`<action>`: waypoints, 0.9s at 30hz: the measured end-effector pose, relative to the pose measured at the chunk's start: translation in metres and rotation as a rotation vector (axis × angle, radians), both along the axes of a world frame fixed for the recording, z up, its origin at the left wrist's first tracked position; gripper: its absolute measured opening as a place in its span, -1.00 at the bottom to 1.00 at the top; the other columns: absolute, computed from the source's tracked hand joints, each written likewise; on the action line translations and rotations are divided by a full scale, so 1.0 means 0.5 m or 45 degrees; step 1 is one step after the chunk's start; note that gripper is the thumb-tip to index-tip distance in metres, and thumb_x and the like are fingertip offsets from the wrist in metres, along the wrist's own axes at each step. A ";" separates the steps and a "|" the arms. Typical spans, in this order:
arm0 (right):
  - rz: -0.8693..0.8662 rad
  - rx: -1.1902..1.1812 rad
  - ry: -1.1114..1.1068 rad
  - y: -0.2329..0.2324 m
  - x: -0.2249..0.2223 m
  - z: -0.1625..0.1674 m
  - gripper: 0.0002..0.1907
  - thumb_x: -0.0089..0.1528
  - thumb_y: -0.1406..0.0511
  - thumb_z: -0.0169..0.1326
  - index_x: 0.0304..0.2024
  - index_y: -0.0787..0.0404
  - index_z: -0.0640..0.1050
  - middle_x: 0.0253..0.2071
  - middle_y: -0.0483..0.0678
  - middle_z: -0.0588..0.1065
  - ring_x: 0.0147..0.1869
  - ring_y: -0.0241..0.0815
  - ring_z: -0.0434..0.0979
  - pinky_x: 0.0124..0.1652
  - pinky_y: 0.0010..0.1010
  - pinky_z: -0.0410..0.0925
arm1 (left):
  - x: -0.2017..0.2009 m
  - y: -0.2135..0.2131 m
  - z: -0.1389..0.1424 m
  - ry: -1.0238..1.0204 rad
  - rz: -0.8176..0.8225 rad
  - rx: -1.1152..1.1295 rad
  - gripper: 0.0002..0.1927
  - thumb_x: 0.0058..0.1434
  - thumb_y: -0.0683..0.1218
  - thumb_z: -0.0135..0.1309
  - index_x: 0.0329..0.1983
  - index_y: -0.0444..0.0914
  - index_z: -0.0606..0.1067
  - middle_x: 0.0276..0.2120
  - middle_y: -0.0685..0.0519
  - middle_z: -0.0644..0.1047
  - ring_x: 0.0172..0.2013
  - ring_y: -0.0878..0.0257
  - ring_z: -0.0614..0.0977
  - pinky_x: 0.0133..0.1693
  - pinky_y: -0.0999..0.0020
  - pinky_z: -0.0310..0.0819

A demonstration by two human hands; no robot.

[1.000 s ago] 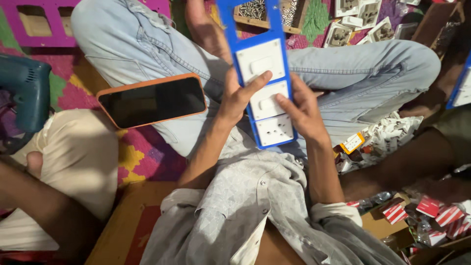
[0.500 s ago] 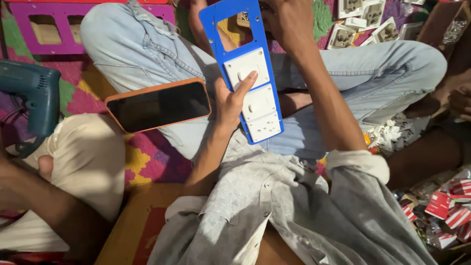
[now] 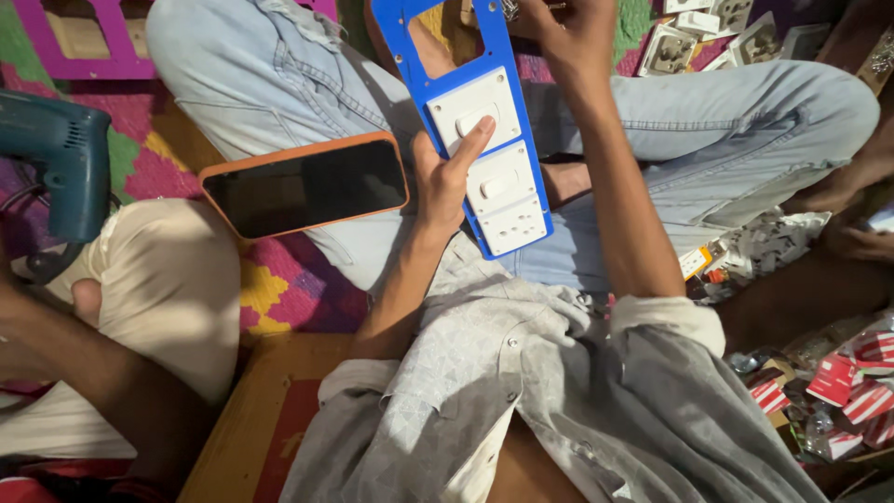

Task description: The person sits on the floor and repeatedly assembles and disassembles a blue plastic electrical switchboard. They insert white plastic switch and socket modules into the board, then remove them, repeating the cycle multiple times.

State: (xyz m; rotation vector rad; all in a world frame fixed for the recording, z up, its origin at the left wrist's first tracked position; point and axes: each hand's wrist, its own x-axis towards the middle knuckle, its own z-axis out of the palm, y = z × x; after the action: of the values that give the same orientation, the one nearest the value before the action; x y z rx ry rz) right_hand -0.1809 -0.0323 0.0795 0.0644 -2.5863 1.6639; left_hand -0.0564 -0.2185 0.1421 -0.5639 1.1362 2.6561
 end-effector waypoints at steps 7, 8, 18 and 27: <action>-0.007 -0.771 -0.356 0.000 0.216 0.180 -0.92 0.30 0.49 0.27 -0.17 0.32 0.63 -0.14 -0.10 0.50 -0.10 -0.33 0.47 -0.11 -0.54 0.36 | 0.011 0.006 -0.012 0.017 0.022 -0.097 -0.76 0.30 -0.19 0.21 -0.05 -0.46 0.58 -0.19 -0.03 0.64 -0.22 0.33 0.64 -0.15 0.45 0.52; -0.003 -0.741 -0.357 -0.004 0.241 0.196 -0.90 0.29 0.52 0.27 -0.15 0.33 0.63 -0.11 -0.09 0.48 -0.07 -0.33 0.46 -0.08 -0.53 0.36 | 0.015 0.008 -0.012 0.021 0.024 -0.109 -0.77 0.30 -0.19 0.22 -0.05 -0.47 0.59 -0.19 -0.03 0.64 -0.22 0.33 0.64 -0.15 0.45 0.51; -0.001 -0.520 -0.316 -0.037 0.268 0.221 -0.87 0.27 0.53 0.26 -0.14 0.36 0.63 -0.05 -0.10 0.40 0.01 -0.33 0.46 0.02 -0.52 0.40 | 0.021 0.013 0.003 0.067 -0.001 -0.177 -0.77 0.31 -0.17 0.21 -0.06 -0.44 0.58 -0.21 -0.02 0.64 -0.24 0.33 0.64 -0.18 0.44 0.51; -0.097 -0.771 -0.560 -0.048 0.268 0.171 -0.67 0.36 0.48 0.23 0.08 0.26 0.40 -0.03 -0.10 0.40 0.03 -0.35 0.43 0.03 -0.52 0.35 | 0.023 0.004 -0.002 0.039 -0.019 -0.102 -0.76 0.31 -0.16 0.20 -0.07 -0.44 0.58 -0.24 -0.01 0.64 -0.29 0.33 0.64 -0.23 0.43 0.52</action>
State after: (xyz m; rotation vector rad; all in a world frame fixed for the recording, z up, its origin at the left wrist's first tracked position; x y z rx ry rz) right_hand -0.0471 -0.0562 0.1648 -0.4693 -2.1502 2.5778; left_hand -0.0448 -0.2165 0.1410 -0.5281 1.2552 2.6252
